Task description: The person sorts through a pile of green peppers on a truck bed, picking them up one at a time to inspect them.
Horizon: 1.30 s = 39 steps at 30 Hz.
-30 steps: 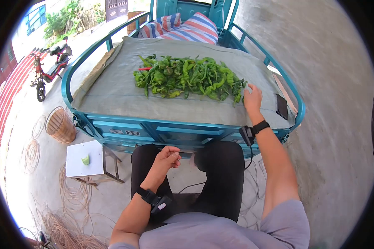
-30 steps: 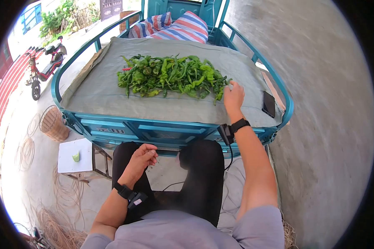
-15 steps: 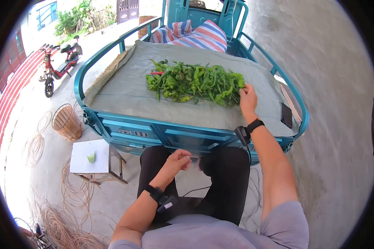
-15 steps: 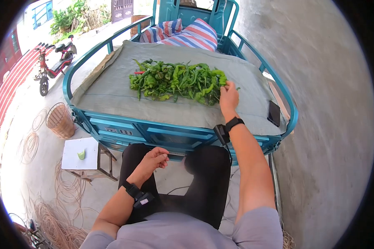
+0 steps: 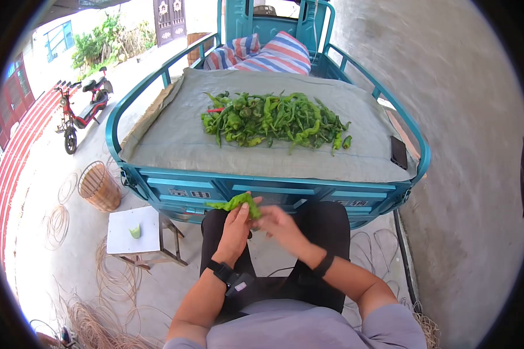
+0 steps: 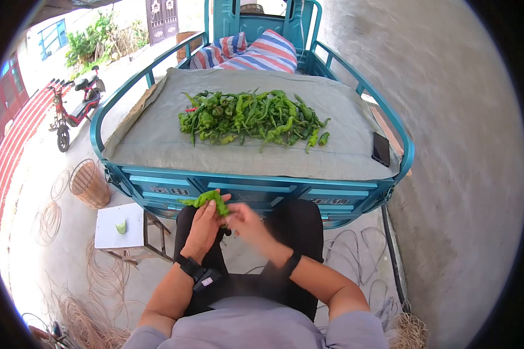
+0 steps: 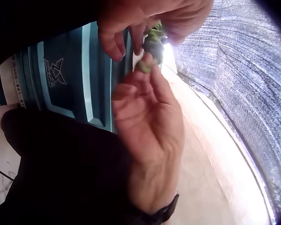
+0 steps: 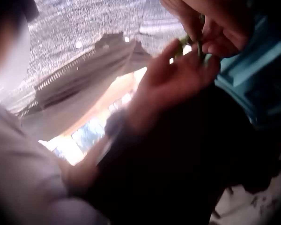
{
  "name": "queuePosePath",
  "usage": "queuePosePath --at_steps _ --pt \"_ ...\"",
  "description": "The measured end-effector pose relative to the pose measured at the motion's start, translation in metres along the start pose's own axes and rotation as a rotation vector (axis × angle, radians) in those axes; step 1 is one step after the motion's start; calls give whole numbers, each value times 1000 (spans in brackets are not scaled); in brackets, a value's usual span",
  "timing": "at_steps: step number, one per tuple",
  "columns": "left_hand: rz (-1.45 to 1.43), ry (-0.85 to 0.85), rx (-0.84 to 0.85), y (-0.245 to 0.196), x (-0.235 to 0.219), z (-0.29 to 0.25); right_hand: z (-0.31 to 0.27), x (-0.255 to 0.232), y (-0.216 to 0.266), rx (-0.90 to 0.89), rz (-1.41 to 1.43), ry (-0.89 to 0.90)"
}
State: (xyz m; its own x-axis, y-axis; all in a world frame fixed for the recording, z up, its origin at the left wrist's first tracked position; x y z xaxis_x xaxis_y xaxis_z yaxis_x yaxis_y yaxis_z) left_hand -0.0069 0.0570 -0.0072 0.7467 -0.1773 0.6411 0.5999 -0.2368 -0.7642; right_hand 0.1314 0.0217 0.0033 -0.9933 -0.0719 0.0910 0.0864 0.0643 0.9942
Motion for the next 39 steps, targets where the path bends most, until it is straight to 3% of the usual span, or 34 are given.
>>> queuePosePath --at_steps 6,10,14,18,24,27,29,33,36,38,39 --pt "72 -100 48 0 -2 -2 -10 9 -7 89 52 65" --pt "247 -55 60 0 6 -6 -13 5 -11 131 64 9" --pt "205 -53 59 -6 16 -12 -1 -16 1 -50 235 -117" --pt "310 -7 -109 3 1 -6 9 -58 49 -153 305 -453" --pt "385 11 -126 2 0 -5 70 -180 92 -418 471 -751" --pt "381 9 -137 1 1 -4 110 -234 100 -398 478 -789" --pt "402 22 -145 2 -1 -3 128 -256 95 -292 465 -837" --pt "405 39 -150 3 -7 -4 130 -237 90 -267 308 -1015" --pt "395 49 -157 4 -13 -2 122 -207 89 -467 -91 -1029" --pt "410 55 -171 0 -10 0 115 -147 100 -357 -434 -625" --pt "419 61 -180 -1 -8 0 112 -125 102 -258 -536 -525"
Point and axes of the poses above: each hand's wrist, its own z-axis towards the middle knuckle, its own x-axis out of the palm, y = z × x, the point moved 3 cm from there along z, towards the middle knuckle, and after that the axes turned 6 degrees about -y, right-handed, at the moved point
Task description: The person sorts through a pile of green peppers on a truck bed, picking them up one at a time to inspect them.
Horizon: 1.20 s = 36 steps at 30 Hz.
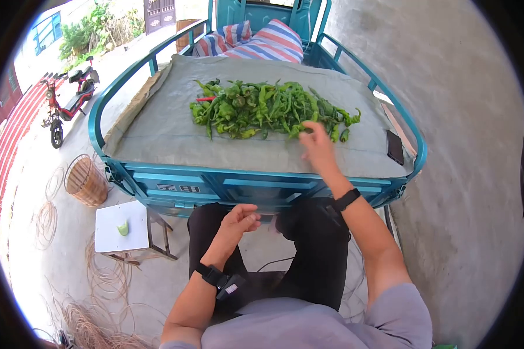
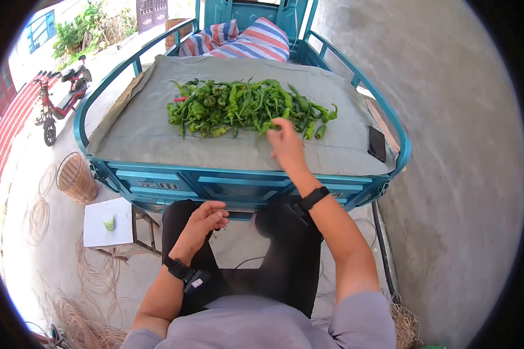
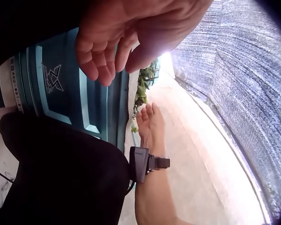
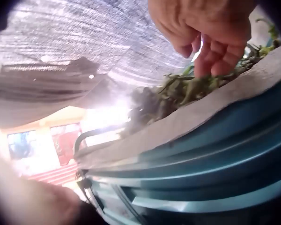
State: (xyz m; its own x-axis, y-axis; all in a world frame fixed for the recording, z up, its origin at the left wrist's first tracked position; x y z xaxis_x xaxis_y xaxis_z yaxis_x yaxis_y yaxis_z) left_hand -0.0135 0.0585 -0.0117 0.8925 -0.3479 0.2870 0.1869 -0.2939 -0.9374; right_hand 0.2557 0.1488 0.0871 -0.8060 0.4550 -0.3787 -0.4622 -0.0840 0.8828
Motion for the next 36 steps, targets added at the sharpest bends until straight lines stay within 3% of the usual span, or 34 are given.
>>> queuePosePath --at_steps 1,4,7,10,16,20,23,26,30,34,36 --pt "3 8 -10 2 0 1 -7 11 7 37 -99 131" --pt "10 32 -7 4 0 4 -14 32 7 -428 -579 -7" --pt "18 50 13 5 1 0 -15 36 3 -341 -542 -47" --pt "25 50 3 4 0 0 -14 33 -13 -102 -220 -22" --pt "11 54 10 6 -1 -1 -29 15 -25 345 636 -210" --pt "25 48 6 4 0 -4 -50 11 -21 504 1081 18" --pt "31 42 1 4 2 -5 -65 7 -20 345 921 -73" --pt "45 44 -14 9 1 -4 -79 13 -4 109 686 -1" --pt "-49 -33 100 -10 10 -14 -112 41 14 41 414 484" --pt "-183 -112 371 -23 7 -18 -147 71 23 -55 168 942" --pt "-315 -99 310 -16 2 -16 -152 81 18 -83 110 882"
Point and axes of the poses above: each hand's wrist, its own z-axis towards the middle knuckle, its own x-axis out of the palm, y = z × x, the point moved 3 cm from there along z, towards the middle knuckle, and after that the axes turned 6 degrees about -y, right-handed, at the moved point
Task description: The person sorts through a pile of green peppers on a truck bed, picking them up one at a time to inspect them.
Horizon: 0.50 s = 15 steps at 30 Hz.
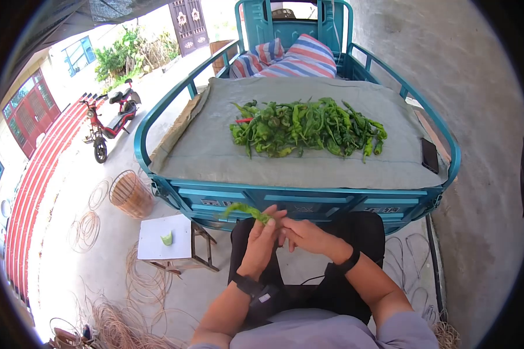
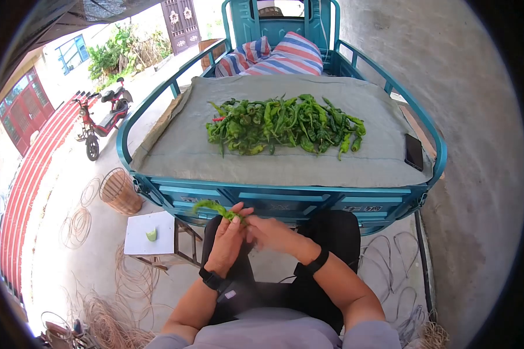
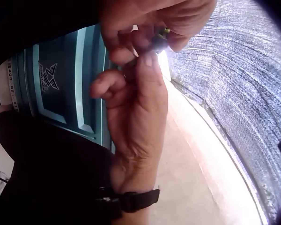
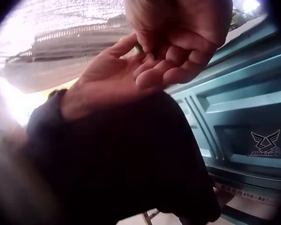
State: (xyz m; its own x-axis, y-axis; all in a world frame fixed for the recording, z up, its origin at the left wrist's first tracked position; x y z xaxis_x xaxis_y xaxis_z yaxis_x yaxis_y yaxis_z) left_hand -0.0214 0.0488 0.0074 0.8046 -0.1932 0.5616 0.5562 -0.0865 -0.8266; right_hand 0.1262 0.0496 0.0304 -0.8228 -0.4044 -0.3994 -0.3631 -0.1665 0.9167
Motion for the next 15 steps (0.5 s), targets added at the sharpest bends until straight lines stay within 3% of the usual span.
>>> queuePosePath --at_steps 4,7,10,11,15 --pt "-28 -63 -48 0 1 -1 0 1 7 -1 -21 -141" --pt "19 -87 -59 4 1 2 -1 3 -2 -280 -183 -317" --pt "90 -103 -75 7 1 4 -4 -1 -2 -138 -320 -358" --pt "103 -97 -74 10 0 4 0 0 -10 -192 -346 -371" --pt "58 -41 -85 13 1 6 2 2 -11 -209 -43 -445"
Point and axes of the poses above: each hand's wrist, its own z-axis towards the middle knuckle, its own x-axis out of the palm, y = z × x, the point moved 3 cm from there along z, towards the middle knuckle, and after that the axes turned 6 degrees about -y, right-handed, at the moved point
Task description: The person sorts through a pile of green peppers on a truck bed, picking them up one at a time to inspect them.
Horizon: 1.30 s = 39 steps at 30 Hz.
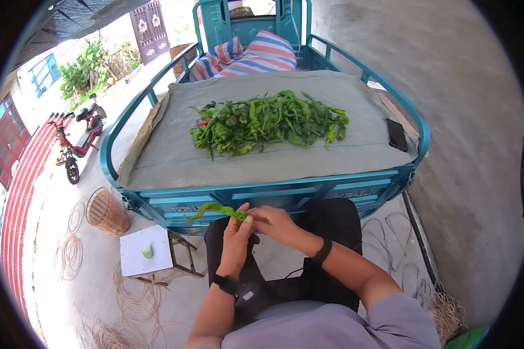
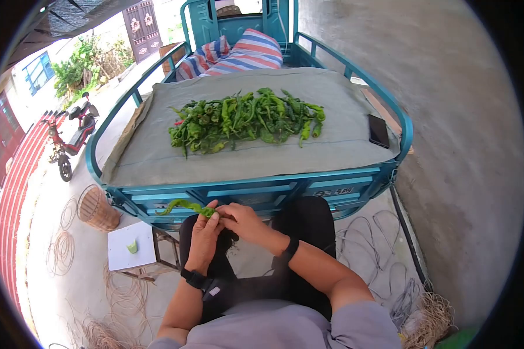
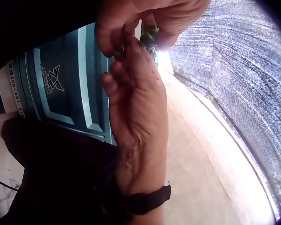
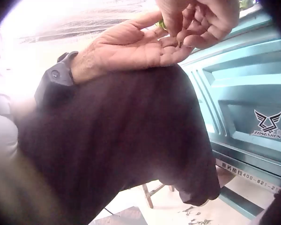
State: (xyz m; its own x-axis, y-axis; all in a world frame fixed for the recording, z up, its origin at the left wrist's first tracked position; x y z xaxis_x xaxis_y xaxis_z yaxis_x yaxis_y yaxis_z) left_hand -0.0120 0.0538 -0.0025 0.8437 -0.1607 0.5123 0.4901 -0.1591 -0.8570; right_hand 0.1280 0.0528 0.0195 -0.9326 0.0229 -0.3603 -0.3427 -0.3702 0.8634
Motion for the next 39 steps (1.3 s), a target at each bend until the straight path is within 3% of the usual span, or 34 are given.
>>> queuePosePath --at_steps 3,9,11,15,17,20,23,26,30,33,36,39 --pt "14 40 -32 -1 1 -1 3 -12 6 258 262 -11" --pt "190 99 -79 4 -9 -2 21 -67 -11 300 449 -272" --pt "210 114 -87 2 -7 -2 26 -95 -2 277 517 -469" --pt "214 143 -84 4 -8 -1 53 -163 -14 197 467 -761" --pt "227 147 -96 3 -6 -1 72 -200 -34 201 415 -790" --pt "254 157 -102 5 -7 1 93 -238 -62 359 382 -834" --pt "270 156 -114 5 -7 0 98 -245 -80 492 105 -970" --pt "263 176 -122 5 -8 0 106 -210 -67 252 -148 -776" --pt "285 194 -139 7 -8 3 128 -191 -49 280 -348 -699" --pt "303 204 -141 9 -8 5 155 -205 -70 346 -534 -682" --pt "305 210 -149 9 -8 5 173 -222 -81 495 -593 -506" --pt "316 224 -163 9 -9 5 170 -215 -72 553 -442 -596"
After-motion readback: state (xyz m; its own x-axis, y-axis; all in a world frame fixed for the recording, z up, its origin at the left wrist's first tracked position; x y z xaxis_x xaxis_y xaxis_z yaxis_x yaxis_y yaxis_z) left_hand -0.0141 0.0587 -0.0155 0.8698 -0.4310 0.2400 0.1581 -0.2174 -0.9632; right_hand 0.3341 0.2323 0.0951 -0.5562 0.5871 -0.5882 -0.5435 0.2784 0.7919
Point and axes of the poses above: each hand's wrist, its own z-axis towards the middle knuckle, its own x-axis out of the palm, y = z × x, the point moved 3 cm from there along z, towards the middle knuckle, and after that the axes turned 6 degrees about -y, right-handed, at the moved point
